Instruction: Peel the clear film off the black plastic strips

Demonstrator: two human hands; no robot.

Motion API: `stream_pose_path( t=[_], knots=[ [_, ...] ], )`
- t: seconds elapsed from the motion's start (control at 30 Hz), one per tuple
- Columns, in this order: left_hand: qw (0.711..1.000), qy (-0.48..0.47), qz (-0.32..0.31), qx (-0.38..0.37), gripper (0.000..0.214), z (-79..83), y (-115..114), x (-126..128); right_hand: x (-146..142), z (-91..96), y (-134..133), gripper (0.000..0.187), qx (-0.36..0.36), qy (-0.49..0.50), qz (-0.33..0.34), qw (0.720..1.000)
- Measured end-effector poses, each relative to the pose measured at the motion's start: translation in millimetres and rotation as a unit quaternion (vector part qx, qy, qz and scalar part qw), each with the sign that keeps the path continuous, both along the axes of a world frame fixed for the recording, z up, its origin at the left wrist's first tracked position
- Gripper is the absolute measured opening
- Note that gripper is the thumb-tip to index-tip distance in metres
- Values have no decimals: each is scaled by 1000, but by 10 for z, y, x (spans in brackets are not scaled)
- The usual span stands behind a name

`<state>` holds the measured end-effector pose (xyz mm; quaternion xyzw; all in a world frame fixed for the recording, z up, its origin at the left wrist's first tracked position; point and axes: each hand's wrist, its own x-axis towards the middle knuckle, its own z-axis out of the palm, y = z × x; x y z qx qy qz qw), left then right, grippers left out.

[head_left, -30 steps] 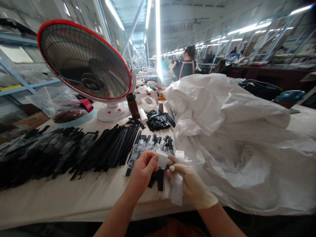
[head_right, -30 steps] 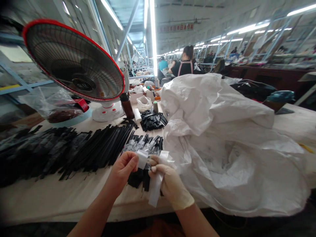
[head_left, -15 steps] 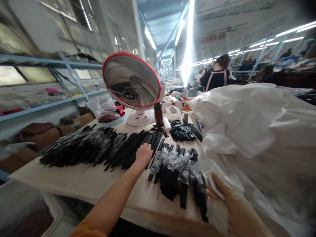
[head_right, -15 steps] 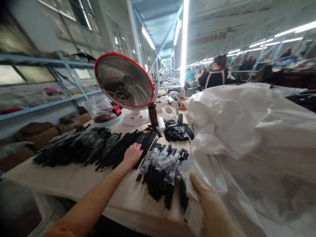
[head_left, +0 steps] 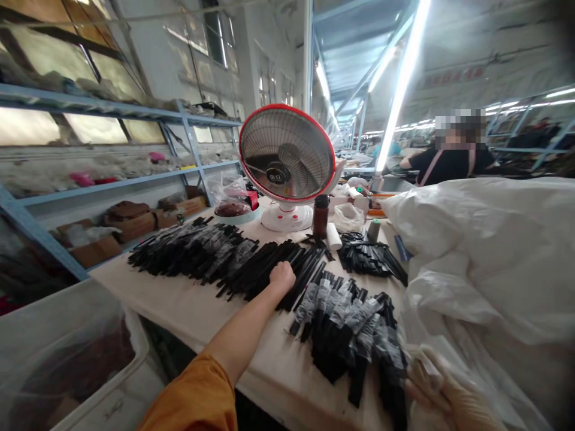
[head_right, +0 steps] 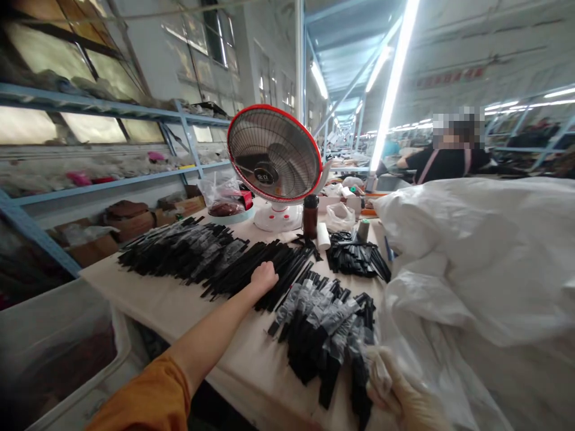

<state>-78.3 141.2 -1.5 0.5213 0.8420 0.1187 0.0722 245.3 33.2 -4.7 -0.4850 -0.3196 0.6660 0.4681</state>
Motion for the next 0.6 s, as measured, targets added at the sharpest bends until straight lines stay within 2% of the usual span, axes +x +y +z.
stream_pose_path(
  t=[0.1,0.17,0.23,0.33,0.4,0.43,0.5,0.6],
  knots=[
    [998,-55,-20,32,32,125,-56,20,-9,85,-25,31,36,21,-59,997],
    [992,-101,-52,57,30,200,-151,90,-35,114,8,28,50,44,-95,993],
    [980,-162,-96,65,27,249,-328,201,-74,120,73,24,55,59,-120,990],
    [952,-260,-154,52,25,275,-743,405,-121,101,182,29,54,62,-141,987],
    [868,-476,-142,6,29,287,-1054,532,-131,85,244,29,68,68,-150,984],
    [831,-540,-129,-17,31,300,-1197,587,-131,80,270,30,79,74,-154,982],
    [782,-607,-119,-76,37,348,-1430,682,-127,81,313,35,101,90,-164,977],
    [736,-656,-105,-129,43,444,-1621,785,-123,110,348,43,110,116,-165,973]
  ],
)
